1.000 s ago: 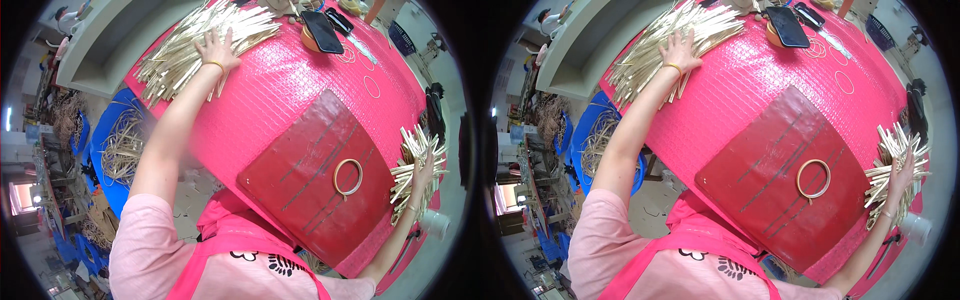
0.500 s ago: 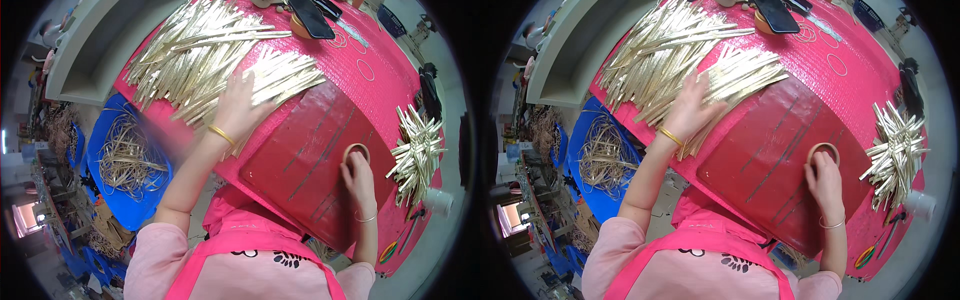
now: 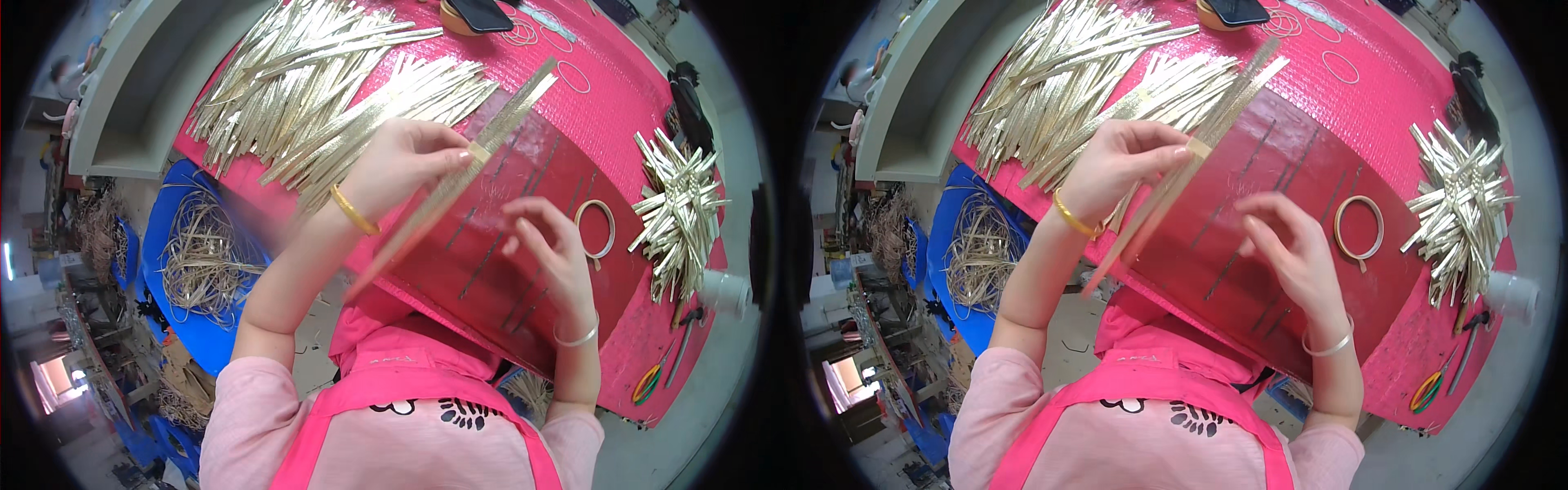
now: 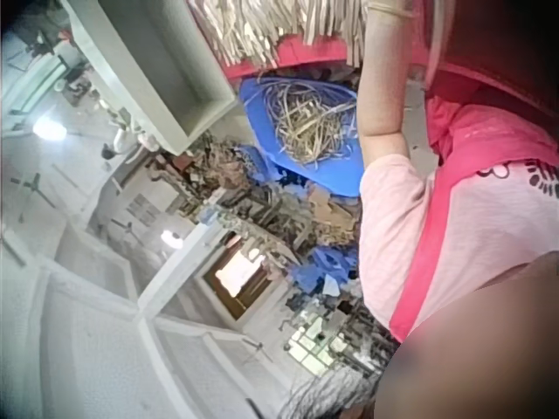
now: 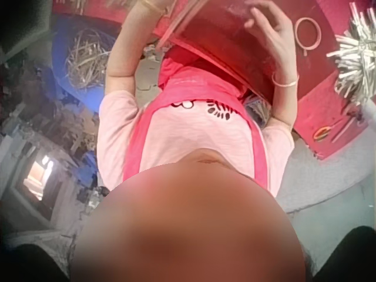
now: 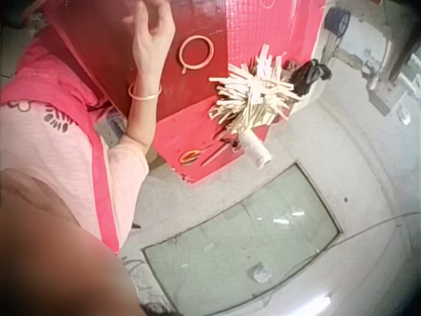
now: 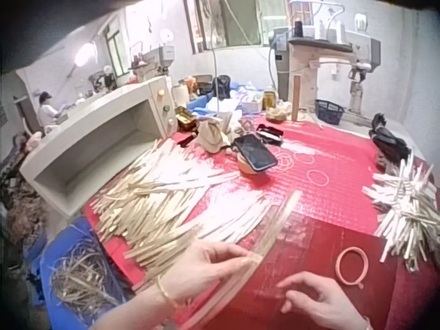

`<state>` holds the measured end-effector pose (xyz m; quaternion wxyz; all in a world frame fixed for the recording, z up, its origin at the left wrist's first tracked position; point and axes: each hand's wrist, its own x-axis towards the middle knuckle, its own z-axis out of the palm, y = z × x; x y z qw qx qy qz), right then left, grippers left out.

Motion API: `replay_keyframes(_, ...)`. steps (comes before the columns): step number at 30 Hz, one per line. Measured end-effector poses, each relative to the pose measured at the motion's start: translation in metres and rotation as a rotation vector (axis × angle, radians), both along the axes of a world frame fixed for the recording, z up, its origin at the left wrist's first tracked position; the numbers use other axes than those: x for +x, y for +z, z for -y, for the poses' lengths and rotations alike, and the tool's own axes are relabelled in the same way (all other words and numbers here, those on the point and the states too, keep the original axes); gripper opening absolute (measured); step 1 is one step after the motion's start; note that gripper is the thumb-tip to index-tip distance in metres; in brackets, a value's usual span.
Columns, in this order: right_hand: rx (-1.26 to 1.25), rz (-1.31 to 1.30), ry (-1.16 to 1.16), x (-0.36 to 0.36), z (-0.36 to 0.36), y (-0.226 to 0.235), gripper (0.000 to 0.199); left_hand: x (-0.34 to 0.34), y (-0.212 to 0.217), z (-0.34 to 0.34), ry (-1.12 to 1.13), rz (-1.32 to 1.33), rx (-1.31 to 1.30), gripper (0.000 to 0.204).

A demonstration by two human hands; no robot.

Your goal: Weaving gold-colored decorative strips into a star shape.

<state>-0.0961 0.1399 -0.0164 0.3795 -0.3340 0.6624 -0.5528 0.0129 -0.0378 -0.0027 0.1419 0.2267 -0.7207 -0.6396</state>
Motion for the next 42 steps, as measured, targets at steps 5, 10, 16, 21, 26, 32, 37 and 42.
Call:
replay_keyframes(5,-0.166,0.322,0.018,0.001,0.023,-0.003,0.018,0.005,0.007,-0.026,-0.085,0.085,0.363,0.018)
replay_keyframes(10,-0.103,0.165,-0.159,0.016,0.016,-0.019,0.014,0.006,-0.022,-0.074,0.117,-0.116,-0.794,0.004)
replay_keyframes(16,0.014,0.27,-0.22,-0.006,-0.017,-0.039,0.017,-0.018,-0.041,0.0,0.193,-0.047,-0.917,0.009)
replay_keyframes(21,-0.014,0.349,-0.281,0.001,-0.021,-0.043,0.016,-0.046,-0.065,0.065,0.14,0.52,-0.805,0.021)
replay_keyframes(26,-0.038,0.412,-0.307,0.0,-0.024,-0.048,0.015,-0.054,-0.064,0.067,0.028,0.644,-0.747,0.025)
replay_keyframes(32,-0.085,0.43,-0.273,0.002,-0.024,-0.047,0.016,-0.054,-0.065,0.083,-0.029,0.657,-0.58,0.022)
replay_keyframes(37,-0.098,0.479,-0.248,0.004,-0.026,-0.047,0.016,-0.054,-0.068,0.067,-0.01,0.586,-0.591,0.026)
replay_keyframes(42,-0.109,0.426,-0.228,0.005,-0.029,-0.046,0.014,-0.045,-0.059,0.046,-0.054,0.567,-0.825,0.018)
